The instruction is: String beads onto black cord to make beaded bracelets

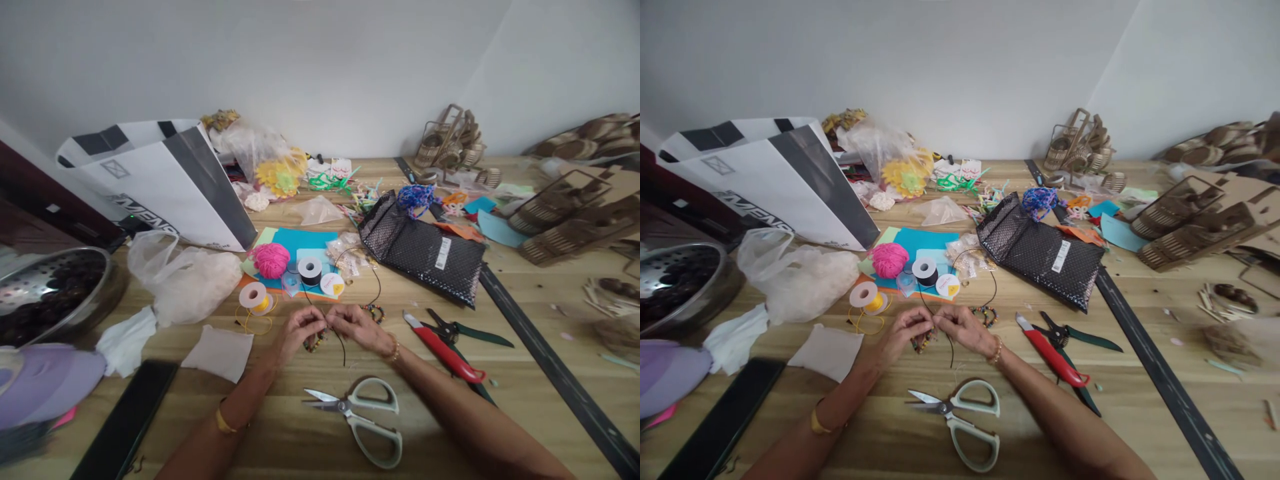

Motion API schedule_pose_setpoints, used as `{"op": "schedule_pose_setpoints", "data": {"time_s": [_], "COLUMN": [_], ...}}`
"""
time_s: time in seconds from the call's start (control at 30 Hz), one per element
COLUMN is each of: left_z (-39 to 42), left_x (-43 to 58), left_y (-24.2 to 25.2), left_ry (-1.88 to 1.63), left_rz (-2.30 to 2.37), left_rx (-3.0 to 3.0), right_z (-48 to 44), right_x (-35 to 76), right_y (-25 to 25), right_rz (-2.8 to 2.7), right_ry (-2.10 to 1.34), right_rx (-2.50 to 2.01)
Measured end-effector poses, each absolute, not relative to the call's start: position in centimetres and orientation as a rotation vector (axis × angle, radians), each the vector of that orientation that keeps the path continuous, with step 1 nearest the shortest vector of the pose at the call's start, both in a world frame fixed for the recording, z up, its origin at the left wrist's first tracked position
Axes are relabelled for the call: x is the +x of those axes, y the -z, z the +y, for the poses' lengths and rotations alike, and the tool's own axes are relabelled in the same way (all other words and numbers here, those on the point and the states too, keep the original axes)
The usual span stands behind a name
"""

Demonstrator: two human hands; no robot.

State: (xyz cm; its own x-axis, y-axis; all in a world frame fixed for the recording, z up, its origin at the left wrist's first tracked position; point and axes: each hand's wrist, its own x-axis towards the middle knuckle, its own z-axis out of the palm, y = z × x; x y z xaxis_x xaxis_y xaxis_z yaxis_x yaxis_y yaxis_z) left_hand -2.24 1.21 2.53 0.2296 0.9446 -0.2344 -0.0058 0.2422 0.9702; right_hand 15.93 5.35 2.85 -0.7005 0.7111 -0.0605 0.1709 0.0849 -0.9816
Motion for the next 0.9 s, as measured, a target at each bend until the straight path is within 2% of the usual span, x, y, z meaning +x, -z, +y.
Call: {"op": "schedule_pose_setpoints", "data": {"time_s": [0.3, 0.67, 0.9], "left_z": [1.4, 1.5, 1.4], "left_x": [-2.0, -1.8, -2.0], "left_y": [-2.0, -1.8, -2.3], "left_ry": [-1.028, -1.039, -0.976], "left_rz": [1.218, 1.159, 1.142], "left_rx": [1.172, 1.089, 1.114], "right_z": [4.9, 5.5, 5.5], "right_x": [15.6, 16.0, 16.0], "right_y": [-2.8, -2.8, -2.9], "right_rz": [-1.884, -1.971, -1.972], "right_ry": [-1.696, -1.713, -1.688], "right_rx": [-0.831, -0.694, -0.787]}}
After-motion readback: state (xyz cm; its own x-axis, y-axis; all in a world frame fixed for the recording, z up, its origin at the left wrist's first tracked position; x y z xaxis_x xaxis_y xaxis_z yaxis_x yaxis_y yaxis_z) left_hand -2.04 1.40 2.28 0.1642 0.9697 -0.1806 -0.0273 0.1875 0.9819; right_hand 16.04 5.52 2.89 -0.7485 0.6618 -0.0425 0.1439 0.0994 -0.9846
